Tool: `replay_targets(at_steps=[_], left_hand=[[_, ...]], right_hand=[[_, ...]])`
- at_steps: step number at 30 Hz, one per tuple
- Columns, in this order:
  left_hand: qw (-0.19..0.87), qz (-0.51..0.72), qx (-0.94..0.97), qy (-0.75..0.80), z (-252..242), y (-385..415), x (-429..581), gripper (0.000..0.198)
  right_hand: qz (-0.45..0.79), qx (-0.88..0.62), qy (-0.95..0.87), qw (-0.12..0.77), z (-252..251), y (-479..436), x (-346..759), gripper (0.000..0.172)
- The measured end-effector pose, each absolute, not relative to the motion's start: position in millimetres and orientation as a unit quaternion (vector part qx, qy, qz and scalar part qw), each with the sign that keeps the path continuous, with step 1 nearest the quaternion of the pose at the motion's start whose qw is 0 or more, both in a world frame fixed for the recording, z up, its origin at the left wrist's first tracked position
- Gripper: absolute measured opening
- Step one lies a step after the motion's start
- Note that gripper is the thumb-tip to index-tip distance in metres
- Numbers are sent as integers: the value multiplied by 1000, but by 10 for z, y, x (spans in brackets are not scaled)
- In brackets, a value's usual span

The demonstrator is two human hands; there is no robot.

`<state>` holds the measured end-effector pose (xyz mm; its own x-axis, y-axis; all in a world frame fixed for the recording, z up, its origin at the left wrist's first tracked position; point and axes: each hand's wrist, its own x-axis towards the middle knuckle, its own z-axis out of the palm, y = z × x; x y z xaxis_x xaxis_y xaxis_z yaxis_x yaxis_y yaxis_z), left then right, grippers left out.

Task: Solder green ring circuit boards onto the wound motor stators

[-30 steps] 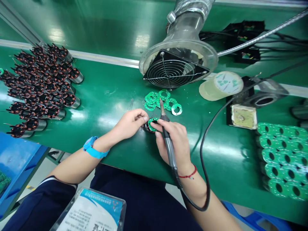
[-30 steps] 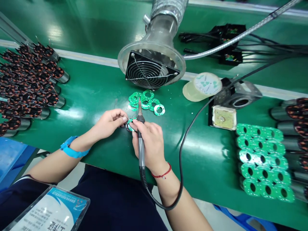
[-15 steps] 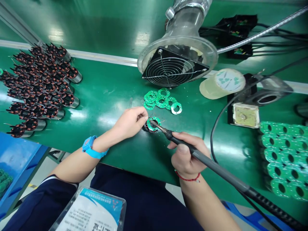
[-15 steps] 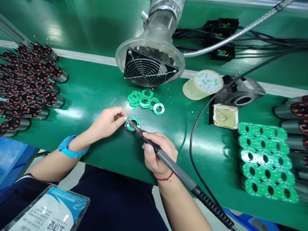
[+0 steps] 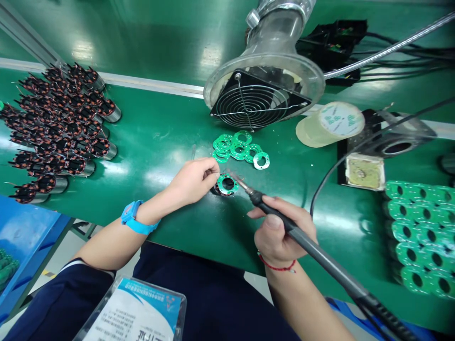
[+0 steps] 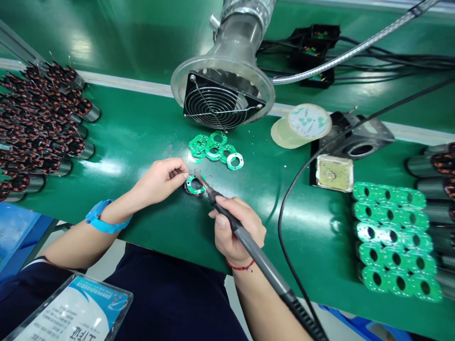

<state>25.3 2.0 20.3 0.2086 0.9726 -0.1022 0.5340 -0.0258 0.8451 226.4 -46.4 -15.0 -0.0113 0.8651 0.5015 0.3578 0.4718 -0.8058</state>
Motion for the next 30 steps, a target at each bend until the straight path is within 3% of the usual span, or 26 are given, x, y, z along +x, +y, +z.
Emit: replay_targets(at_steps=[3,8,12,14,23,30], left_hand=[[400,268,673,561,191,28,238,14],[406,281,688,532,128,23,176,13],[425,265,737,455,63,-31,153,55],[416,241,755,445,25,-71,189,66],[399,300,681,536,-71,-237,438,72],[366,284,722,515,-90,-190,401,50]], right_hand=[[204,-456,-670,549,-115,-416,2186,32],[238,-505,-715,421,-125,-289,2115,49],[290,-500,-721,382,-182,-266,2107,55],[286,-506,-712,394,-186,-282,2100,55],[111,-525,-762,363,-100,-371,2038,26],[122,-515,-766,366,-162,-403,2004,45]])
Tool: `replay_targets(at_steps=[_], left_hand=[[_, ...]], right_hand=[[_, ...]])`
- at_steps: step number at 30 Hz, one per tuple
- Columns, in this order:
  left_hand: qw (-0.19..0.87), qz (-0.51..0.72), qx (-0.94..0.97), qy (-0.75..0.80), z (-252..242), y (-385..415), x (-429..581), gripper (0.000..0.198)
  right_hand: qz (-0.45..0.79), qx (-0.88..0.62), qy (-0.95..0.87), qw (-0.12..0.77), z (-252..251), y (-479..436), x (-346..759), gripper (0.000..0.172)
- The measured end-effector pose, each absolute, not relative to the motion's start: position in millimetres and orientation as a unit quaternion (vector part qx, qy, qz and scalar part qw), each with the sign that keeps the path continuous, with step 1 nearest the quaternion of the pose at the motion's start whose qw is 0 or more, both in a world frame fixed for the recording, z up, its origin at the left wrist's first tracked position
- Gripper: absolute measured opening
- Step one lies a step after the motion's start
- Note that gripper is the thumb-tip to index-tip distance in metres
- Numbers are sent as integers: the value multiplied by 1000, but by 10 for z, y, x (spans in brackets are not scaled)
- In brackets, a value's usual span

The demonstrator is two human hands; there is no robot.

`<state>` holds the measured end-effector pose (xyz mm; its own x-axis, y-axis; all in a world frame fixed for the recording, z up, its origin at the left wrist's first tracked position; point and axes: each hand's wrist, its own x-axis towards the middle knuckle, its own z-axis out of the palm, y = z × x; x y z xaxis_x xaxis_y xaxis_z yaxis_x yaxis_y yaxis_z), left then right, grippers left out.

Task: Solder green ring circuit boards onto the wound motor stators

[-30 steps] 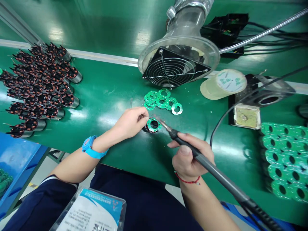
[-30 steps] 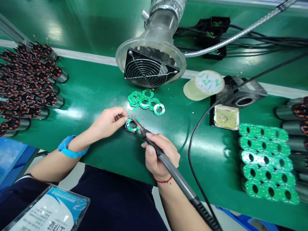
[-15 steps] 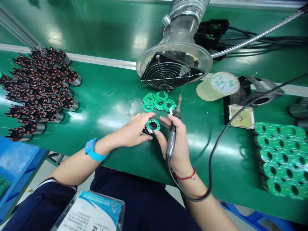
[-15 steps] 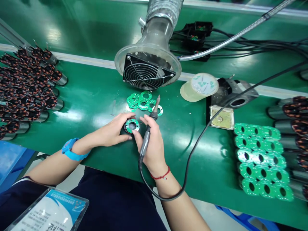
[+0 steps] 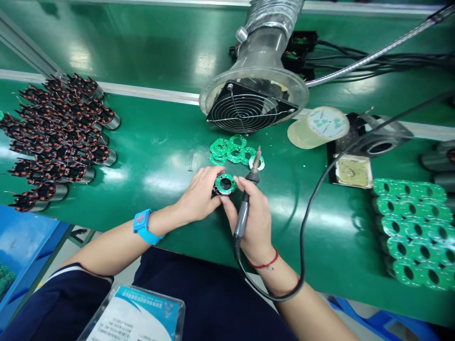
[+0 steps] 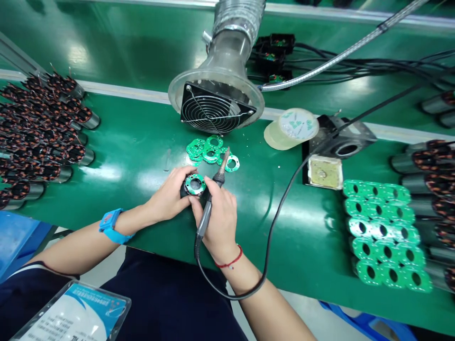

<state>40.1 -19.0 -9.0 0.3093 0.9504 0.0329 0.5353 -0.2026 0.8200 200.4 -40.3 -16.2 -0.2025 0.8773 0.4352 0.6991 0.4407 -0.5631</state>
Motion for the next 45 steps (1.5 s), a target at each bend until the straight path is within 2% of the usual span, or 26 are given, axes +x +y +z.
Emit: replay_targets(at_steps=[6,9,12,14,18,24,29,32,34,37,40,43,45], left_hand=[[364,269,785,423,-71,-34,289,39],[394,278,781,396,-108,-30,267,54],[412,320,737,430,-161,-95,279,72],[388,335,720,467,-178,-149,299,66],[329,317,747,483,-163,-200,334,43],[358,321,747,459,-145,-118,289,41],[337,260,771,473,-90,-105,330,57],[321,238,775,489,-21,-108,328,46],[315,272,740,528,22,-62,242,41],[315,374,612,621,74,155,-25,44],[317,447,495,674,118,560,-347,57],[290,450,491,687,153,1066,-568,40],[255,445,497,700,166,1395,-616,39]], right_hand=[[150,-516,-755,375,-222,-385,2002,48],[188,-517,-742,383,-238,-348,2014,54],[220,-512,-740,377,-235,-311,2030,48],[215,-519,-733,383,-234,-297,2034,45],[186,-531,-726,395,-252,-289,2024,45],[200,-527,-741,364,-260,-268,2016,44],[230,-514,-741,365,-74,-203,2174,51],[163,-552,-714,399,58,-46,2418,50],[95,-587,-691,411,77,103,2619,48],[71,-634,-656,403,-10,302,2886,46],[124,-669,-659,320,-115,383,3035,52],[157,-707,-627,288,-117,366,3074,60],[154,-717,-612,298,-78,342,3070,69]])
